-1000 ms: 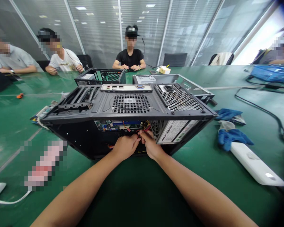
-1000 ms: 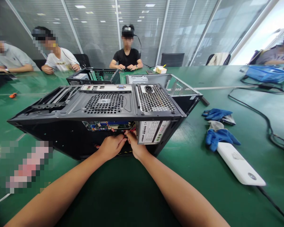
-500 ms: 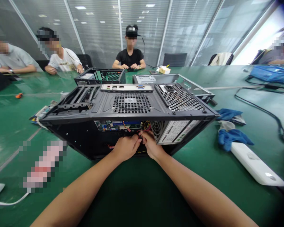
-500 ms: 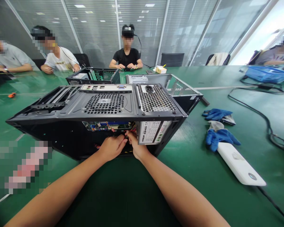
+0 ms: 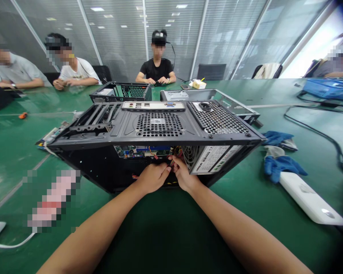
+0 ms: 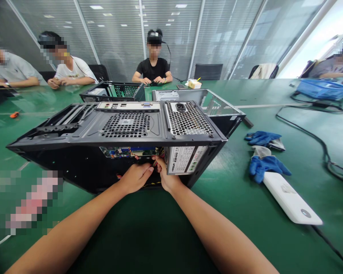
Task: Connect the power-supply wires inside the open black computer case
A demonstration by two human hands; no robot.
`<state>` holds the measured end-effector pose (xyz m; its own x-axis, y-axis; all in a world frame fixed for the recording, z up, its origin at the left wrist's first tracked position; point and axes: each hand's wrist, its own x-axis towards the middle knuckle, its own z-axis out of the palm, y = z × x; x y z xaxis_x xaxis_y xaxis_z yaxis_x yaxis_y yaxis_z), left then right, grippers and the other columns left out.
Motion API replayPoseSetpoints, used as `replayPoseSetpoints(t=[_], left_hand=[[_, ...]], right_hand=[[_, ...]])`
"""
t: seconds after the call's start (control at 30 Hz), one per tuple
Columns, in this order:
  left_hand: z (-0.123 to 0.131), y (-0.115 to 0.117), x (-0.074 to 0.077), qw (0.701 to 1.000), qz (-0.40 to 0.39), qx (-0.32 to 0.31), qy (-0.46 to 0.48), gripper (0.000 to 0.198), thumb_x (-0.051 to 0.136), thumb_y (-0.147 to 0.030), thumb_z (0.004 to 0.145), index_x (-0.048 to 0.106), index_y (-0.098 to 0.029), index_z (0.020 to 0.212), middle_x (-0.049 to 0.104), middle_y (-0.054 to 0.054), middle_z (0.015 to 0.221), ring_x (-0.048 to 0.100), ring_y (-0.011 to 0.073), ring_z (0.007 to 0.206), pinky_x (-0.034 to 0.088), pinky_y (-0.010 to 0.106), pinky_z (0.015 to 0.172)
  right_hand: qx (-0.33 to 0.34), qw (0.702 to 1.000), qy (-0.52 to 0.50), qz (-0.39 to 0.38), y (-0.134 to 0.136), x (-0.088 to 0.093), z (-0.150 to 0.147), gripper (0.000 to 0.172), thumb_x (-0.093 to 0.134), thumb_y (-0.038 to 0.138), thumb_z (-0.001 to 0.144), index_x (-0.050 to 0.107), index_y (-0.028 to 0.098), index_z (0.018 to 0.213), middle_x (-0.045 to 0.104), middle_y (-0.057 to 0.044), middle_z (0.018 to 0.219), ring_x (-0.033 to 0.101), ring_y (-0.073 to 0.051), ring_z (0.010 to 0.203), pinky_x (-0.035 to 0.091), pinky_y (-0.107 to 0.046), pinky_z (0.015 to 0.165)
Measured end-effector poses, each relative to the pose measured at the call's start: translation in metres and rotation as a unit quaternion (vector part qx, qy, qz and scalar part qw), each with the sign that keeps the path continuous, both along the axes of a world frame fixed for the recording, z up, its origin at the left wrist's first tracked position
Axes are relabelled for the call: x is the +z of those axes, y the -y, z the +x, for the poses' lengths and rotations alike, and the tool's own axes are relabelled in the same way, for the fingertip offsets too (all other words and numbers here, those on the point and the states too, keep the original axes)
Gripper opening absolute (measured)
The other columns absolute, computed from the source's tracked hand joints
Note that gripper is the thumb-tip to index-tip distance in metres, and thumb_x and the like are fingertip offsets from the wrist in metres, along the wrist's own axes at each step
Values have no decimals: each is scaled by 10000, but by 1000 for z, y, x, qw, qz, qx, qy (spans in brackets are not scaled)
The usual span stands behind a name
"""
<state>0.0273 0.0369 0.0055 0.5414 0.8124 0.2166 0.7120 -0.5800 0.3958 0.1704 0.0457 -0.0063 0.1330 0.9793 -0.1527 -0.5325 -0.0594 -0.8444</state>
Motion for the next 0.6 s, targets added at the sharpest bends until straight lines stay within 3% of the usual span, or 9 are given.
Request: replayPoseSetpoints(t=[0.17,0.33,0.6], left_hand=[[2,1,0,994,31,44,-91,326,345,-352,982,610,-173,916,672,65,770,662,200,691,462,276,610],[4,3,2,983,47,67,-165,378,302,-383,991,606,-159,991,693,114,826,679,252,717,501,328,614],[3,2,6,986,29,67,-147,355,326,-368,982,613,-159,987,693,100,801,682,242,709,490,307,606]], right_hand=[[-2,999,41,21,0,-4,-2,381,808,517,541,594,215,632,507,45,553,332,-89,509,270,-269,506],[1,998,52,24,1,-3,-2,427,801,564,533,581,207,617,494,49,558,308,-78,493,246,-268,499],[8,997,60,41,0,-7,-3,390,770,561,604,601,213,654,401,69,510,299,-86,487,241,-278,510]])
